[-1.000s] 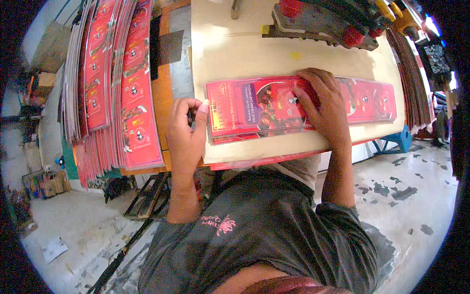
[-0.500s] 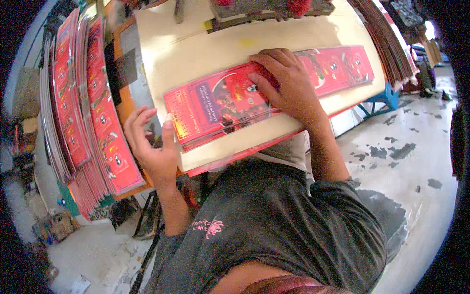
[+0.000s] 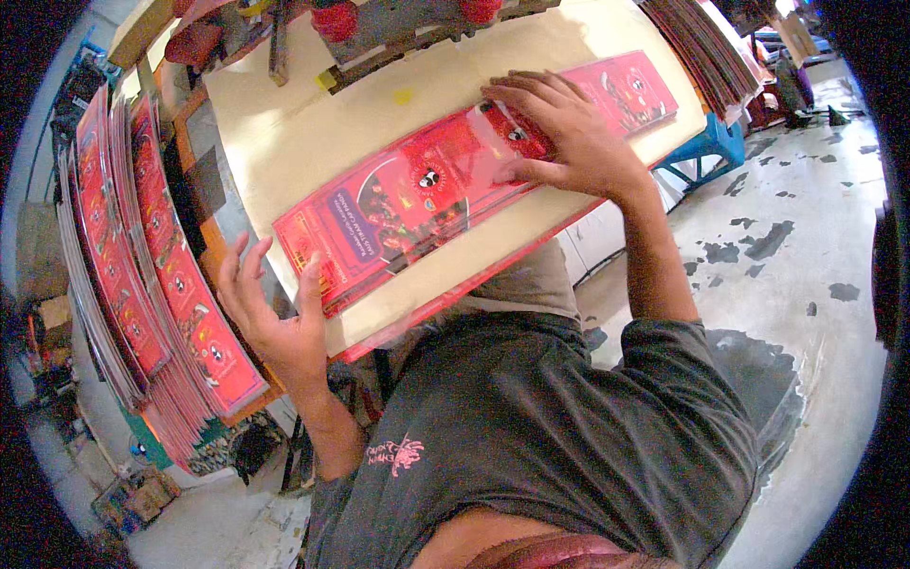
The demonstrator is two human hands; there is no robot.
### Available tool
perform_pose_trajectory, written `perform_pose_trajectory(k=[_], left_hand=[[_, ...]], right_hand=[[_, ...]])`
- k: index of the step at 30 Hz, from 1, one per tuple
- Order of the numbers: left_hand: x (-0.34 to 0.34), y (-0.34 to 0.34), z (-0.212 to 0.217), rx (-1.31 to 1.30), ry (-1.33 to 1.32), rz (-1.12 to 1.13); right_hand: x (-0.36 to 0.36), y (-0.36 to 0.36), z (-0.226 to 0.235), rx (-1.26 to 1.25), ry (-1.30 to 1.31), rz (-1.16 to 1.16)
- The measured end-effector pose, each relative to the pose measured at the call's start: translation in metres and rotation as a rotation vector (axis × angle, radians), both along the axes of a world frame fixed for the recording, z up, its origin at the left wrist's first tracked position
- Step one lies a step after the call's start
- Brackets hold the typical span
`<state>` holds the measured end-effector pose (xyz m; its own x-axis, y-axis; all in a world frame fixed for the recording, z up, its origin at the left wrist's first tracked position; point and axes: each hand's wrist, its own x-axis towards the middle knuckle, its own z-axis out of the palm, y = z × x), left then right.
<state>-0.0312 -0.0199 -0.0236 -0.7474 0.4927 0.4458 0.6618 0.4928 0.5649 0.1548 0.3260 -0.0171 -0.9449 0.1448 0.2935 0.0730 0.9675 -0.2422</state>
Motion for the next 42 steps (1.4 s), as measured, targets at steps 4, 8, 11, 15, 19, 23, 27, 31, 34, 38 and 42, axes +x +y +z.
perform_pose_trajectory(k=[4, 8, 11, 15, 19, 23, 27, 31, 34, 38, 42], left_hand=[[-0.005, 0.013, 0.020, -0.252, 0.244, -0.140], [-0.013, 0.023, 0.012, -0.529, 0.172, -0.420], [-0.013, 0.025, 0.014, -0.588, 0.052, -0.464], [-0.018, 0.026, 0.014, -0.562, 0.049, -0.471], [-0.018, 0.029, 0.016, -0.527, 0.073, -0.519], [-0.010, 0.026, 0.019, -0.476, 0.024, -0.501], [-0.015, 0.023, 0.014, -0.492, 0.072, -0.521], [-0.015, 0.027, 0.018, -0.474, 0.011, -0.531], [-0.011, 0.027, 0.017, -0.472, -0.055, -0.514], [-0.010, 0.023, 0.014, -0.441, 0.049, -0.484], [-0.008, 0.021, 0.014, -0.432, 0.007, -0.475]], right_hand=[[0.010, 0.017, -0.001, 0.071, -0.094, 0.115], [0.011, 0.023, 0.011, 0.112, -0.170, 0.168], [0.006, 0.032, 0.017, 0.069, -0.199, 0.235], [0.003, 0.034, 0.022, 0.016, -0.226, 0.264], [0.003, 0.031, 0.026, 0.017, -0.246, 0.266], [0.004, 0.032, 0.024, -0.004, -0.246, 0.266], [0.005, 0.031, 0.024, -0.029, -0.259, 0.268], [0.004, 0.031, 0.026, -0.051, -0.280, 0.271], [0.004, 0.033, 0.025, -0.062, -0.237, 0.303], [0.011, 0.032, 0.026, 0.042, -0.254, 0.244], [0.027, 0.043, 0.023, -0.067, -0.139, 0.161]])
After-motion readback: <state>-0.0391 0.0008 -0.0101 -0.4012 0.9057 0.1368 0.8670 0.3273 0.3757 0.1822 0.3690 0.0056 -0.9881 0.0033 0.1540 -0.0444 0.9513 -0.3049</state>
